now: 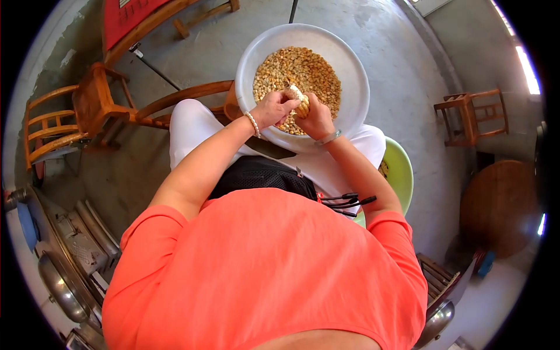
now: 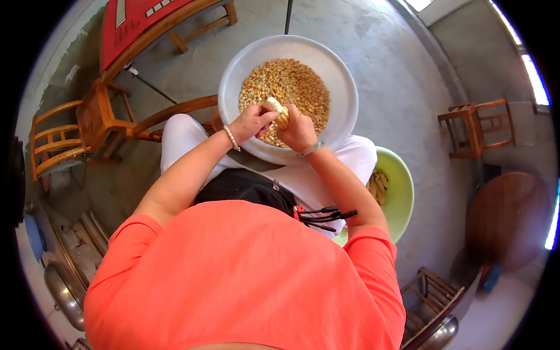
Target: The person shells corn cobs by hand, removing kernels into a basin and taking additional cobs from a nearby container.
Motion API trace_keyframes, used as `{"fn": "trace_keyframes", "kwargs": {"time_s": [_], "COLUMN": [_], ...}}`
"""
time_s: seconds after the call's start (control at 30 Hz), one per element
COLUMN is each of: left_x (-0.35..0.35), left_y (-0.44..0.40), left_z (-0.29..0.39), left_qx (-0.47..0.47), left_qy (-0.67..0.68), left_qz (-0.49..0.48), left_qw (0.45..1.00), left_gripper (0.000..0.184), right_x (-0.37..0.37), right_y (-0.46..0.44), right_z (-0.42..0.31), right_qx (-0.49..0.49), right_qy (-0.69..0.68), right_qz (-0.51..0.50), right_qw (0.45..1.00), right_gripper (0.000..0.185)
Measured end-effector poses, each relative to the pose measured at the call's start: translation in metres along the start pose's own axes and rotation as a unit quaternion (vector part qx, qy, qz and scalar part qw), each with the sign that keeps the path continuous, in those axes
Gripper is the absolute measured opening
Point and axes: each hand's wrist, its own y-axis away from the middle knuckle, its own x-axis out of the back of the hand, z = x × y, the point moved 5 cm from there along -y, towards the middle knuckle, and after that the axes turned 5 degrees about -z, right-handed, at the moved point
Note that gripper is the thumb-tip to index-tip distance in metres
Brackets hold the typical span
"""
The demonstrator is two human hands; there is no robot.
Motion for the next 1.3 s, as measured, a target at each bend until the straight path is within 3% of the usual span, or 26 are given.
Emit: {"fn": "trace_keyframes", "kwargs": {"time_s": [0.4, 0.57, 0.6, 0.7, 0.87, 1.03, 1.17, 1.3], "left_x": [0.006, 0.008, 0.010, 0.011, 0.010, 0.009, 0.010, 0.011], "left_y": [-0.007, -0.008, -0.008, -0.009, -0.008, -0.009, -0.010, -0.007], "left_z": [-0.008, -0.010, -0.010, -0.016, -0.013, -0.012, -0.015, -0.011], "left_qx": [0.071, 0.094, 0.068, 0.082, 0.075, 0.026, -0.005, 0.013], "left_qy": [0.032, 0.028, -0.076, -0.001, 0.065, 0.016, 0.045, 0.039], "left_qz": [0.072, 0.117, 0.151, 0.139, 0.087, 0.077, 0.070, 0.076], "left_qw": [0.994, 0.988, 0.983, 0.987, 0.991, 0.997, 0.997, 0.996], "left_gripper": [0.017, 0.017, 0.015, 0.013, 0.013, 0.018, 0.017, 0.020], "right_x": [-0.003, -0.007, -0.006, -0.006, -0.008, -0.009, -0.009, -0.011], "right_y": [0.000, -0.004, -0.005, -0.008, -0.012, -0.010, -0.008, -0.004], "right_z": [-0.002, 0.000, -0.001, -0.001, 0.012, 0.020, 0.019, 0.018], "right_qx": [0.022, -0.038, -0.043, -0.078, -0.086, -0.064, -0.141, -0.145], "right_qy": [0.056, 0.082, 0.083, 0.060, -0.090, -0.218, -0.404, -0.413], "right_qz": [0.003, -0.056, -0.064, -0.088, -0.107, -0.138, -0.203, -0.180], "right_qw": [0.998, 0.994, 0.994, 0.991, 0.986, 0.964, 0.881, 0.881], "right_gripper": [0.036, 0.028, 0.026, 0.028, 0.032, 0.039, 0.029, 0.032]}}
